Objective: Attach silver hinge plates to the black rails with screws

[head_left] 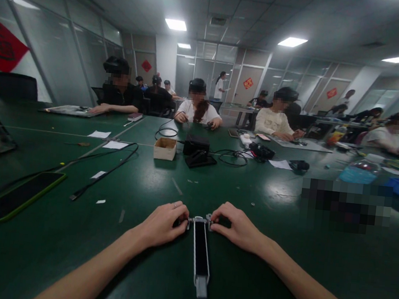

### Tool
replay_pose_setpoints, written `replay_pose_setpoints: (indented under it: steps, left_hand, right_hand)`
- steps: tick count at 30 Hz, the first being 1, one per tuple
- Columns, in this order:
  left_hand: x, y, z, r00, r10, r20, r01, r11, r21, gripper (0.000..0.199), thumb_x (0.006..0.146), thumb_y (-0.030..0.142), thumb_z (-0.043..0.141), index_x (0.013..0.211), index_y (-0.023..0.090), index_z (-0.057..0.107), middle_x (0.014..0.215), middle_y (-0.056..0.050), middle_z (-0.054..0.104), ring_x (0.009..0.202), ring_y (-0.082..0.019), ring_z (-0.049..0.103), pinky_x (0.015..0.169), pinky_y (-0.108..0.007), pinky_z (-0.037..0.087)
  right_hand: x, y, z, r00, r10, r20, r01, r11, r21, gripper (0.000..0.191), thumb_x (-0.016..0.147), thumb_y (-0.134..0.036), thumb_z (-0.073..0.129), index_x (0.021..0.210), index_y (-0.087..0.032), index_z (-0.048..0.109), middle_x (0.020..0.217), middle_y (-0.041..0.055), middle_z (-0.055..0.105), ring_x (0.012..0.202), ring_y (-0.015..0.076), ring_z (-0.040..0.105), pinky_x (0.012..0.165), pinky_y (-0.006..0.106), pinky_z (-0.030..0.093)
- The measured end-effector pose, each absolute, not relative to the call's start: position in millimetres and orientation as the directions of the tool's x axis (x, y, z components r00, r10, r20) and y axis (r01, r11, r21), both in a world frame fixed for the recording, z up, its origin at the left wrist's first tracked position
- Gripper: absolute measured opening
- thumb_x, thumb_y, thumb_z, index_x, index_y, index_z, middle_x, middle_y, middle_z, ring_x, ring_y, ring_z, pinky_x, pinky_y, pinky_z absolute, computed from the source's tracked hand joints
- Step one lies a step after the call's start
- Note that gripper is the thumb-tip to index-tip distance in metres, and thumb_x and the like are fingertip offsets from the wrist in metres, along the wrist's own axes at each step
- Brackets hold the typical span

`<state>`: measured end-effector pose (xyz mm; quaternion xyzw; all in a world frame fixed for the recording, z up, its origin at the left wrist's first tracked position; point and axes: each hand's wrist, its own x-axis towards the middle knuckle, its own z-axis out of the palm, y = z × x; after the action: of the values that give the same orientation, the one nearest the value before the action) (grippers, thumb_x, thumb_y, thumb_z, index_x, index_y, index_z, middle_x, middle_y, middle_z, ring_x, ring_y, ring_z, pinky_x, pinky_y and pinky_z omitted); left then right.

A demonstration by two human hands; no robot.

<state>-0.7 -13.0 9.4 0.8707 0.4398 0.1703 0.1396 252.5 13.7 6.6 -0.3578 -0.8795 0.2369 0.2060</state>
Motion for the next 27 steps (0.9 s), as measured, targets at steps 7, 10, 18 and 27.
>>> replay_pose_setpoints:
  steps: [7, 10, 18, 27]
  left_hand:
    - [-0.8, -11.6, 6.7, 0.558, 0.806, 0.195, 0.71, -0.586, 0.391, 0.009, 0.086, 0.02, 0.049, 0.092, 0.017, 0.056, 0.085, -0.002, 0.057, 0.074, -0.016, 0.056, 0.065, -0.026, 0.043]
    - [-1.7, -11.2, 5.2, 0.56, 0.802, 0.206, 0.706, -0.593, 0.388, 0.009, 0.086, 0.021, 0.049, 0.091, 0.017, 0.055, 0.085, -0.002, 0.057, 0.073, -0.016, 0.055, 0.066, -0.026, 0.043]
    - [-1.1, -12.3, 7.5, 0.561, 0.805, 0.193, 0.711, -0.588, 0.385, 0.008, 0.086, 0.02, 0.05, 0.092, 0.017, 0.056, 0.086, -0.002, 0.058, 0.074, -0.015, 0.056, 0.066, -0.026, 0.043]
    - [-0.2, -13.6, 12.0, 0.558, 0.812, 0.172, 0.72, -0.577, 0.385, 0.009, 0.086, 0.02, 0.05, 0.091, 0.017, 0.056, 0.086, -0.002, 0.058, 0.073, -0.014, 0.055, 0.064, -0.024, 0.043]
  right_hand:
    - [253.3, 13.0, 5.6, -0.673, 0.713, 0.196, 0.536, 0.654, -0.534, 0.009, 0.089, -0.025, 0.057, 0.094, -0.018, 0.061, 0.09, 0.0039, 0.059, 0.084, 0.0168, 0.053, 0.075, 0.032, 0.045]
    - [254.7, 14.0, 6.0, -0.706, 0.679, 0.2, 0.528, 0.694, -0.49, 0.014, 0.093, -0.027, 0.051, 0.095, -0.018, 0.062, 0.092, 0.0054, 0.06, 0.086, 0.0179, 0.052, 0.076, 0.033, 0.045]
    - [253.9, 12.4, 8.0, -0.709, 0.674, 0.206, 0.516, 0.696, -0.5, 0.02, 0.096, -0.028, 0.045, 0.099, -0.018, 0.062, 0.095, 0.0065, 0.061, 0.088, 0.0186, 0.052, 0.078, 0.035, 0.046]
    - [254.6, 14.7, 4.6, -0.675, 0.712, 0.19, 0.527, 0.647, -0.551, 0.014, 0.093, -0.03, 0.051, 0.094, -0.019, 0.061, 0.094, 0.0044, 0.059, 0.087, 0.0173, 0.053, 0.078, 0.034, 0.046]
